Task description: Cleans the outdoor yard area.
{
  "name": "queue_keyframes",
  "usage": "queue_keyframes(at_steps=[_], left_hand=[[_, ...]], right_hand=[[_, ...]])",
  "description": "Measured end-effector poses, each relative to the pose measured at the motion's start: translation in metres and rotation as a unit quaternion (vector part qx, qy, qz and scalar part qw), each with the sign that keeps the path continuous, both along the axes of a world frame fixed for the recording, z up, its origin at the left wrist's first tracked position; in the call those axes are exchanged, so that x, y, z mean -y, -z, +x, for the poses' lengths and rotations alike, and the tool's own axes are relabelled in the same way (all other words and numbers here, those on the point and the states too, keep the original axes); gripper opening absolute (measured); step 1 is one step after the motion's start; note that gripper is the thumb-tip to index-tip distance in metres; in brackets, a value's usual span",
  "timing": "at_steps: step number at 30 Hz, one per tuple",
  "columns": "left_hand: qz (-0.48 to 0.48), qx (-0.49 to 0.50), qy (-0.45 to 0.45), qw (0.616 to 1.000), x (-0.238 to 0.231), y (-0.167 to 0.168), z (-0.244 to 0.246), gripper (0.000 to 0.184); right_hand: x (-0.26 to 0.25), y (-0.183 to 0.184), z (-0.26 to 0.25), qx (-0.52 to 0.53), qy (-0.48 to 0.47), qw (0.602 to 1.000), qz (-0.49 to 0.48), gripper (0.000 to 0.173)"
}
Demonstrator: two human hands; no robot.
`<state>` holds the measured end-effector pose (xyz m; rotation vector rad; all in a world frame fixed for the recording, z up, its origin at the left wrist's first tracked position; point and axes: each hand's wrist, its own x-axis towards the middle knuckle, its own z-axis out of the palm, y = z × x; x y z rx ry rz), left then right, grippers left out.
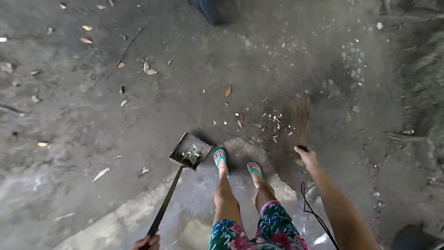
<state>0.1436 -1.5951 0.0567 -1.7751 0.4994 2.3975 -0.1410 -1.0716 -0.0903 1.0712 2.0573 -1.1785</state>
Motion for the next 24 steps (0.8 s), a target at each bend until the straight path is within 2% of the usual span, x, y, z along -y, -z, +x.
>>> queue_keyframes(at_steps=[3, 5, 8, 12, 14, 17, 19, 21, 24], left_hand=[[0.006, 0.016, 0.062, 0.998, 0.033, 0.012, -0.041, 0.031], [-0.002, 0.028, 0.11, 0.994, 0.053, 0.02, -0.065, 0.039], [0.017, 0.041, 0.155, 0.987, 0.083, 0.027, -0.099, 0.042], [0.041, 0.047, 0.188, 0.98, 0.105, 0.032, -0.14, 0.042], [0.045, 0.057, 0.203, 0.977, 0.107, 0.031, -0.157, 0.043], [0.031, 0.077, 0.219, 0.972, 0.098, 0.032, -0.181, 0.04], [0.022, 0.09, 0.233, 0.968, 0.091, 0.034, -0.193, 0.04], [0.021, 0.101, 0.229, 0.968, 0.081, 0.034, -0.202, 0.039], [0.022, 0.115, 0.204, 0.972, 0.073, 0.033, -0.211, 0.036]], right_hand=[[0.022, 0.04, -0.03, 0.05, 0.065, 0.996, 0.023, 0.053], [0.04, 0.039, -0.025, 0.097, 0.057, 0.994, 0.001, 0.05], [0.05, 0.001, 0.011, 0.119, 0.065, 0.989, -0.066, 0.046], [0.043, -0.052, 0.065, 0.081, 0.157, 0.977, -0.117, 0.042], [0.043, -0.047, 0.076, 0.073, 0.194, 0.974, -0.086, 0.044], [0.054, -0.016, 0.064, 0.076, 0.259, 0.962, -0.03, 0.04], [0.065, 0.008, 0.051, 0.096, 0.281, 0.955, -0.029, 0.038], [0.071, 0.02, 0.046, 0.121, 0.256, 0.957, -0.062, 0.039], [0.062, -0.007, 0.061, 0.127, 0.207, 0.962, -0.126, 0.042]])
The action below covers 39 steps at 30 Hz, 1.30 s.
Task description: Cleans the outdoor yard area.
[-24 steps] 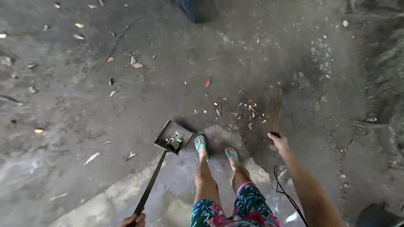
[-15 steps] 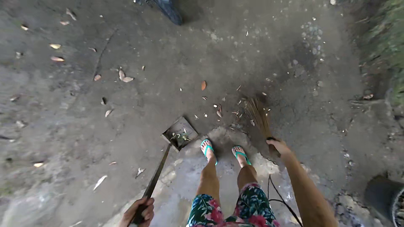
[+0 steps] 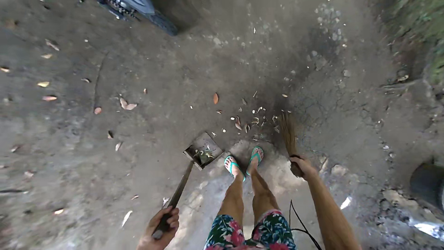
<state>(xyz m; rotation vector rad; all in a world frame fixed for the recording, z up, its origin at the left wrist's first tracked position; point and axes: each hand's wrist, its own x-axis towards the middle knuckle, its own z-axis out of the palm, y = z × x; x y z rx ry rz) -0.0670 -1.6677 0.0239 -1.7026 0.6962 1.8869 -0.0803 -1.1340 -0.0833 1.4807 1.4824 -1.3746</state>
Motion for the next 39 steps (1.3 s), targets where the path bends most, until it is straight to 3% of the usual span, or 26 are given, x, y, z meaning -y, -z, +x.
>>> queue_keyframes(at_steps=[3, 5, 9, 13, 17, 19, 22, 26, 30, 34, 39], left_hand=[[0.0, 0.006, -0.019, 1.0, -0.009, 0.001, -0.007, 0.035], [-0.002, 0.011, -0.024, 1.0, -0.015, 0.001, -0.011, 0.033], [-0.016, 0.01, -0.031, 0.999, -0.032, 0.005, -0.019, 0.034], [-0.029, 0.012, -0.034, 0.999, -0.043, 0.006, -0.022, 0.033], [-0.021, 0.009, -0.055, 0.998, -0.047, -0.006, -0.027, 0.033], [-0.006, 0.004, -0.068, 0.998, -0.047, -0.016, -0.028, 0.035], [0.003, -0.003, -0.087, 0.996, -0.05, -0.029, -0.029, 0.034], [0.015, -0.014, -0.095, 0.995, -0.053, -0.03, -0.03, 0.034], [-0.007, 0.004, -0.086, 0.996, -0.06, -0.01, -0.039, 0.03], [-0.026, 0.017, -0.053, 0.998, -0.071, -0.002, -0.047, 0.028], [-0.015, 0.017, -0.04, 0.999, -0.06, 0.001, -0.046, 0.029]], right_hand=[[-0.031, -0.043, 0.012, -0.025, 0.015, 0.999, -0.026, 0.046], [-0.045, -0.053, 0.0, -0.041, 0.023, 0.999, 0.003, 0.044], [-0.057, 0.0, -0.066, -0.073, 0.01, 0.992, 0.105, 0.043], [-0.039, 0.06, -0.111, -0.052, -0.028, 0.993, 0.105, 0.054], [0.004, 0.035, -0.084, -0.024, -0.134, 0.991, 0.02, 0.056], [0.007, 0.003, -0.059, -0.032, -0.128, 0.991, -0.022, 0.055], [-0.002, -0.033, -0.024, -0.04, -0.048, 0.997, -0.041, 0.065], [0.0, -0.014, -0.014, -0.028, -0.057, 0.997, 0.051, 0.071], [0.039, 0.029, -0.022, -0.009, -0.053, 0.996, 0.07, 0.058], [0.1, 0.004, 0.0, -0.01, -0.09, 0.995, -0.034, 0.054], [0.114, -0.038, 0.037, -0.036, -0.03, 0.997, -0.063, 0.07]])
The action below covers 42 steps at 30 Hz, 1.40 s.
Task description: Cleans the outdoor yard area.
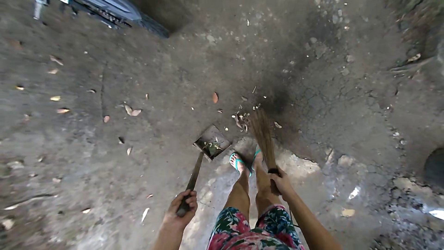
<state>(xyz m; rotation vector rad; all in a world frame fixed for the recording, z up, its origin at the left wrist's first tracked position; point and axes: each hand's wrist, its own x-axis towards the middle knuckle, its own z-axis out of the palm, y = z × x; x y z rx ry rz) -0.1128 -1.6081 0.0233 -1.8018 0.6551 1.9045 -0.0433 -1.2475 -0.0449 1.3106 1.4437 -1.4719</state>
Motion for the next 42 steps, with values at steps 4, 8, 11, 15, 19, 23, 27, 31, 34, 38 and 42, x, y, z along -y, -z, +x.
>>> queue_keyframes(at_steps=[4, 8, 11, 15, 19, 23, 27, 31, 34, 38, 42], left_hand=[[-0.017, 0.001, 0.018, 1.0, 0.0, 0.003, 0.002, 0.027], [-0.032, 0.003, 0.038, 0.999, -0.009, 0.004, 0.001, 0.025], [-0.03, 0.003, 0.04, 0.999, -0.013, 0.004, 0.001, 0.024], [-0.016, -0.001, 0.04, 0.999, -0.012, 0.004, -0.001, 0.026], [-0.005, -0.015, 0.016, 1.0, 0.001, 0.005, -0.003, 0.026], [-0.001, -0.013, 0.003, 1.0, 0.002, 0.007, -0.006, 0.024], [-0.005, -0.003, 0.002, 1.0, -0.01, 0.005, -0.012, 0.022], [-0.011, -0.008, -0.02, 1.0, -0.013, 0.004, -0.013, 0.021], [-0.006, -0.009, -0.074, 0.997, -0.009, 0.004, -0.01, 0.022], [0.007, -0.013, -0.147, 0.989, 0.006, -0.002, -0.003, 0.021], [0.039, -0.037, -0.184, 0.981, 0.026, -0.012, 0.012, 0.024]], right_hand=[[0.003, 0.021, 0.013, 0.019, 0.022, 0.995, 0.092, 0.072], [0.032, 0.05, -0.005, 0.053, 0.047, 0.992, 0.101, 0.052], [0.084, 0.041, -0.012, 0.048, -0.028, 0.998, 0.041, 0.056], [0.125, 0.01, -0.02, 0.019, -0.055, 0.997, -0.051, 0.062], [0.104, -0.015, -0.022, 0.009, -0.048, 0.996, -0.074, 0.058], [0.062, -0.009, -0.039, -0.029, -0.095, 0.994, 0.034, 0.067], [0.043, 0.048, -0.087, -0.006, -0.088, 0.987, 0.135, 0.08], [0.077, 0.066, -0.083, 0.005, -0.15, 0.983, 0.109, 0.076], [0.105, 0.046, -0.045, 0.0, -0.227, 0.973, 0.036, 0.069], [0.099, 0.011, -0.026, 0.009, -0.252, 0.967, -0.046, 0.072], [0.07, -0.012, -0.058, -0.023, -0.196, 0.98, -0.006, 0.059]])
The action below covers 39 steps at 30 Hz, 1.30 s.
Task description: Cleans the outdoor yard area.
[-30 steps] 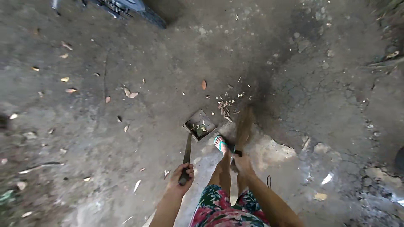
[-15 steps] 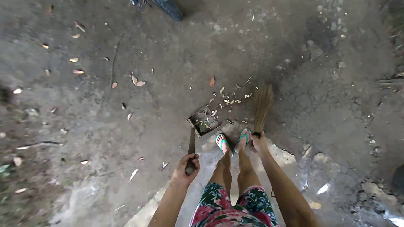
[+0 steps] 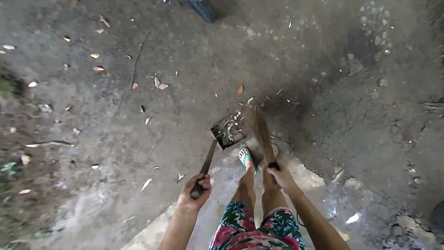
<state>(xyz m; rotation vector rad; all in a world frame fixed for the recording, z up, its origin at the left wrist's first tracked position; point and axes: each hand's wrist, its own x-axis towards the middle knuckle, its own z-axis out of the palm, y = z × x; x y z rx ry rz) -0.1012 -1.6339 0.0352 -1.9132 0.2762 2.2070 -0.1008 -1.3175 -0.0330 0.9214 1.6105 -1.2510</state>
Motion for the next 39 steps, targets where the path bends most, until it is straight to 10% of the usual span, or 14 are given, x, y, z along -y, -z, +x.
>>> queue_keyframes(at_steps=[10, 20, 27, 34, 39], left_hand=[[-0.01, 0.001, -0.077, 0.997, 0.011, 0.011, -0.018, 0.024], [-0.016, 0.015, -0.041, 0.999, 0.007, 0.017, -0.035, 0.02], [-0.008, 0.022, -0.057, 0.998, 0.008, 0.017, -0.033, 0.018], [-0.018, 0.028, -0.068, 0.997, 0.001, 0.019, -0.039, 0.017], [-0.019, 0.039, -0.071, 0.997, -0.001, 0.019, -0.042, 0.018]], right_hand=[[-0.044, 0.116, -0.118, -0.031, 0.041, 0.979, 0.196, 0.068], [0.065, 0.053, -0.01, 0.034, -0.383, 0.922, 0.043, 0.082], [0.035, -0.003, -0.061, 0.001, -0.347, 0.937, 0.043, 0.081], [0.075, 0.087, -0.196, -0.069, -0.319, 0.928, 0.179, 0.079], [0.107, 0.096, -0.141, -0.035, -0.399, 0.907, 0.134, 0.073]])
